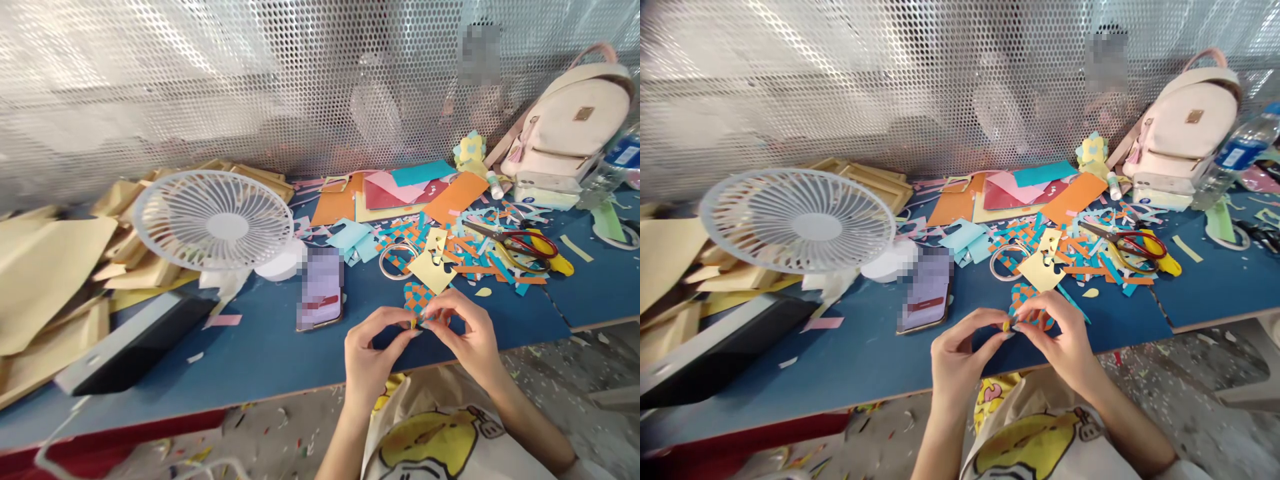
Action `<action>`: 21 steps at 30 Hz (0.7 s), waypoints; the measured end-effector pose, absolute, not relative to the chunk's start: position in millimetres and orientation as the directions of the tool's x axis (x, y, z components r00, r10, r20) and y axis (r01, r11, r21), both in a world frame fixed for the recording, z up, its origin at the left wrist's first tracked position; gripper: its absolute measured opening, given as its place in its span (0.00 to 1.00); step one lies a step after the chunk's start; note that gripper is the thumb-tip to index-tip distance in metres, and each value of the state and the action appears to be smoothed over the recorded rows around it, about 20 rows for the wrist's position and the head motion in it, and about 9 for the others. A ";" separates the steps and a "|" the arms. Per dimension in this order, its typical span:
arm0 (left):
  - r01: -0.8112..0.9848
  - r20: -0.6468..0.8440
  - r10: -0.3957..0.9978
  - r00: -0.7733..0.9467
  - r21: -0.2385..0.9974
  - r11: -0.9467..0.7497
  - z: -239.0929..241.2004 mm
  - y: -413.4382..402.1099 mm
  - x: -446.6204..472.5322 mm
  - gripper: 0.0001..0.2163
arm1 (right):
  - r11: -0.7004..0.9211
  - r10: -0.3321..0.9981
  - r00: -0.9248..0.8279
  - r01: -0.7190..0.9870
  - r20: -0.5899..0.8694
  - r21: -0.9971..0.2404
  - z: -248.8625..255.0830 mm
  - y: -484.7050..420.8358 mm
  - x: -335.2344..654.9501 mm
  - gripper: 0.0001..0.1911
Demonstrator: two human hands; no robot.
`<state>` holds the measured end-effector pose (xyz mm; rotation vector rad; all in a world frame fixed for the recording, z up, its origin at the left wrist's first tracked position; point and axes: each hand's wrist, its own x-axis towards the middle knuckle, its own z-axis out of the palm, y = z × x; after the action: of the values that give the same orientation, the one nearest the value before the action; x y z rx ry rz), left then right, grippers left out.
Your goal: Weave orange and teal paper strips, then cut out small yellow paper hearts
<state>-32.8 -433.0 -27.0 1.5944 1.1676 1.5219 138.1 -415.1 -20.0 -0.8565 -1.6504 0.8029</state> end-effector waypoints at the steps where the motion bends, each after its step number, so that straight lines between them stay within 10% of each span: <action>1: 0.173 0.410 0.910 -0.068 0.903 -0.394 -27.2 -433.4 -33.0 0.03 | 0.533 0.842 -0.188 0.146 0.506 -0.833 -19.7 -414.8 138.3 0.05; 21: 0.201 0.382 0.922 -0.061 0.910 -0.364 -26.0 -431.9 -31.5 0.03 | 0.516 0.852 -0.203 0.167 0.483 -0.840 -19.3 -412.7 136.9 0.05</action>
<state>-31.5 -431.9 -26.0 1.5904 1.2186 1.4754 136.9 -412.7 -19.3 -0.8723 -1.6842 0.7960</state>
